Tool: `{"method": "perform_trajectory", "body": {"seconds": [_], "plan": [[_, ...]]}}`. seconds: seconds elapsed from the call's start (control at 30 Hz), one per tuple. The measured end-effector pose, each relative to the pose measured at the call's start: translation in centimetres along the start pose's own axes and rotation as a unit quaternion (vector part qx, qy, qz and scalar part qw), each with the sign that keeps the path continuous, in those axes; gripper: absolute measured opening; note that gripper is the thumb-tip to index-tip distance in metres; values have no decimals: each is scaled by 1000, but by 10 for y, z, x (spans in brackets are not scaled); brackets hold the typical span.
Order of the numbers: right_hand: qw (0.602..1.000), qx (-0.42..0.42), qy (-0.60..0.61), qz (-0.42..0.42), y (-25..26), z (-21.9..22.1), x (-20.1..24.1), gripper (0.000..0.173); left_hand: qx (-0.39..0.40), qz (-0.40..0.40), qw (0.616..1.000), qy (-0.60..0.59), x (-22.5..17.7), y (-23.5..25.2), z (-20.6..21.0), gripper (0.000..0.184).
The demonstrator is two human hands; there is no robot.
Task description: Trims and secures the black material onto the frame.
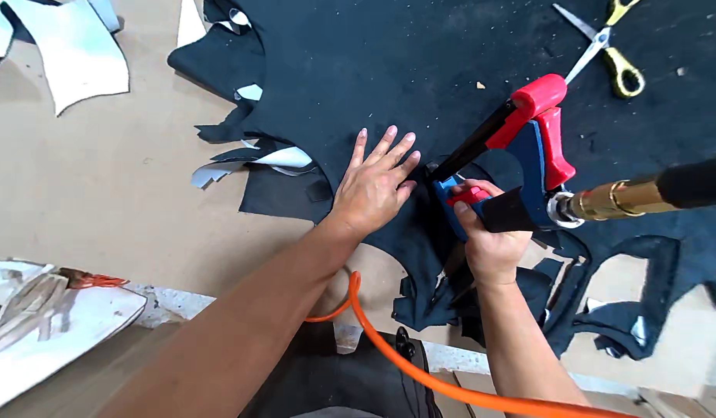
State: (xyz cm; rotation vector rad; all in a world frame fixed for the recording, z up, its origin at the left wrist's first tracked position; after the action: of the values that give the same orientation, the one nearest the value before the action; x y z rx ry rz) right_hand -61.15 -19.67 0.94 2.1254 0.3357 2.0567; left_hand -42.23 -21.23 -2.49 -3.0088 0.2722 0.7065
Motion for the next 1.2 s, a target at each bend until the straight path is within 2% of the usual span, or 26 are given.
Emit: {"method": "perform_trajectory", "body": {"seconds": [0.27,0.47,0.63,0.73,0.83,0.9,1.03,1.2], "plan": [[1000,27,-14,0,4,4,1,33,-6,3,1000,-21,2,1,-1,42],[998,58,-7,22,-6,11,2,34,51,21,995,-83,6,-2,-7,43],[998,65,-12,22,0,11,1,30,59,25,994,-90,6,1,-7,43],[996,81,-1,32,-5,10,0,33,85,38,992,-80,5,-8,-11,48],[992,112,5,53,-18,18,-1,35,31,62,997,-26,19,-48,-19,47],[992,117,-3,49,-29,25,2,33,-10,62,997,-39,29,-68,-18,45],[991,119,-57,21,-33,21,10,31,-33,61,996,-59,31,-68,-19,42],[996,83,-7,23,-21,19,5,31,-43,63,995,-65,30,-69,-18,42]]}}
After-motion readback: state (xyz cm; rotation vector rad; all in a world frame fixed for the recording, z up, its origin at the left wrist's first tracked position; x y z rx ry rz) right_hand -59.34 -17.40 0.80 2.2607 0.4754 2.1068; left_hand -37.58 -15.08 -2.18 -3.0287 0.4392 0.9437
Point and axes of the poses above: each hand's wrist, its own y-axis towards the middle knuckle, its own z-axis out of the palm, x = y × z, the point moved 9 cm from there along y, towards the middle knuckle, and after that the axes turned 5 degrees about -z, right-handed, at the moved point
